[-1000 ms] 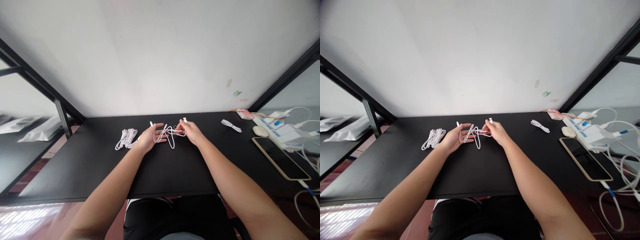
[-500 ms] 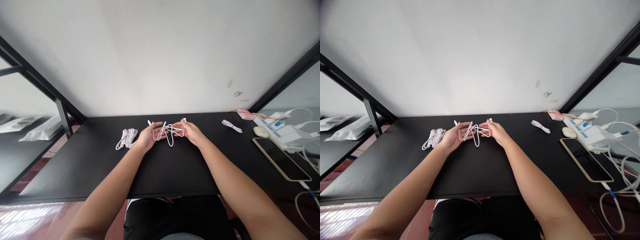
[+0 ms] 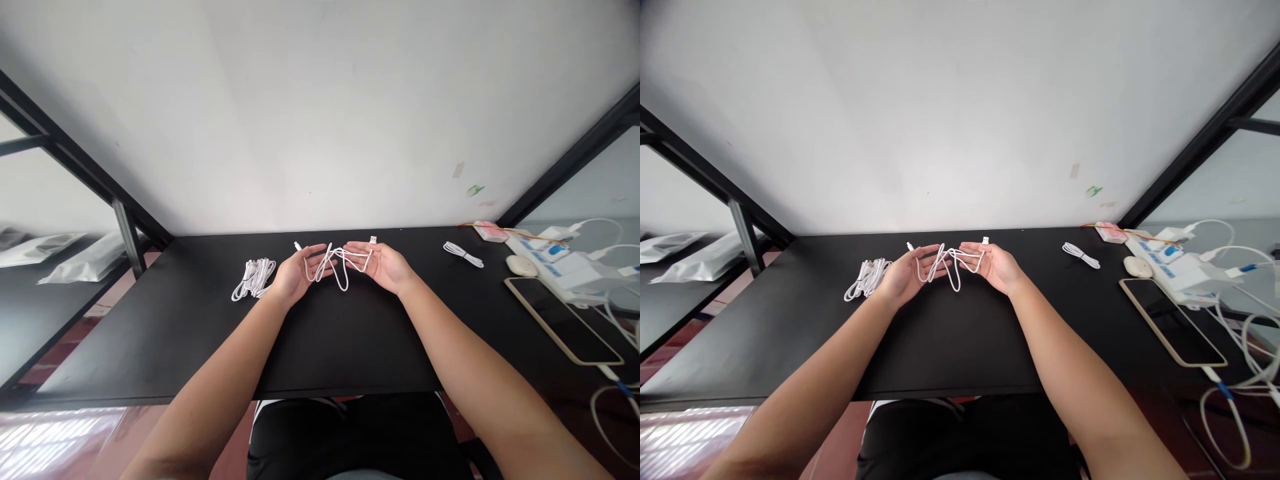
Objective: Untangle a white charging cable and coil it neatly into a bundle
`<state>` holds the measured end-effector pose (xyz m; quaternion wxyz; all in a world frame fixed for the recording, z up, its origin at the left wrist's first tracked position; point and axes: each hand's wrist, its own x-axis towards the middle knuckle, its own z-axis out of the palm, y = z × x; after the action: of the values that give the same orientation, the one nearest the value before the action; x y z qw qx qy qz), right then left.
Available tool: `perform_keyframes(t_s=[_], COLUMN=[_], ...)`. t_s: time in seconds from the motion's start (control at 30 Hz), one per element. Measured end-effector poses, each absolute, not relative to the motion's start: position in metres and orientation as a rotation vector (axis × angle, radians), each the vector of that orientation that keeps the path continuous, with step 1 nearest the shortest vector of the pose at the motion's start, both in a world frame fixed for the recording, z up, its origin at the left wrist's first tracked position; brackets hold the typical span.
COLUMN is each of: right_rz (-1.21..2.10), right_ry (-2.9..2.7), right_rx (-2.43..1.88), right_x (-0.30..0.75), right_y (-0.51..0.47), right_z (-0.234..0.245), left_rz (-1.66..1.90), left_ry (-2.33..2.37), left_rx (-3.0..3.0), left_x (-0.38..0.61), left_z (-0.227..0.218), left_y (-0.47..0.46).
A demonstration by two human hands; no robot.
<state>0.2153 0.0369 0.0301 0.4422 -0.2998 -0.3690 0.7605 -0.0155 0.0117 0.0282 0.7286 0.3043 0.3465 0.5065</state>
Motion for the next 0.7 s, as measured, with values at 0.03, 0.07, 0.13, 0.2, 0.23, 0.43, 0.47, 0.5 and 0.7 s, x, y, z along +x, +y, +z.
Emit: perform_keyframes(t_s=[0.03,0.07,0.13,0.2,0.23,0.43,0.47,0.5,0.7], right_rz=[1.89,1.893,1.903,1.919,1.925,1.921,1.917,1.909,1.845], right_ry=[-0.919,-0.925,-0.941,-0.958,-0.965,-0.967,-0.967,-0.969,-0.97], right_rx=[-0.742,-0.736,-0.718,-0.697,-0.689,-0.728,-0.743,-0.756,-0.803], right_x=[0.2156,0.2159,0.2166,0.2173,0.2177,0.2177,0.2175,0.2172,0.2156], right_y=[0.037,0.0372,0.0378,0.0385,0.0387,0.0384,0.0383,0.0383,0.0392], right_z=[0.0299,0.0294,0.0281,0.0267,0.0261,0.026,0.026,0.0258,0.0232], left_rz=[1.118,1.119,1.118,1.114,1.111,1.079,1.078,1.078,1.072], left_ry=[0.764,0.765,0.764,0.75,0.742,0.749,0.755,0.76,0.773], left_rx=[0.667,0.664,0.66,0.661,0.663,0.671,0.671,0.672,0.688], left_x=[-0.0158,-0.0161,-0.0169,-0.0175,-0.0177,-0.0167,-0.0165,-0.0164,-0.0162], left_z=[0.0281,0.0278,0.0267,0.0252,0.0245,0.0254,0.0261,0.0267,0.029], left_y=[0.0119,0.0122,0.0131,0.0139,0.0142,0.013,0.0128,0.0125,0.0115])
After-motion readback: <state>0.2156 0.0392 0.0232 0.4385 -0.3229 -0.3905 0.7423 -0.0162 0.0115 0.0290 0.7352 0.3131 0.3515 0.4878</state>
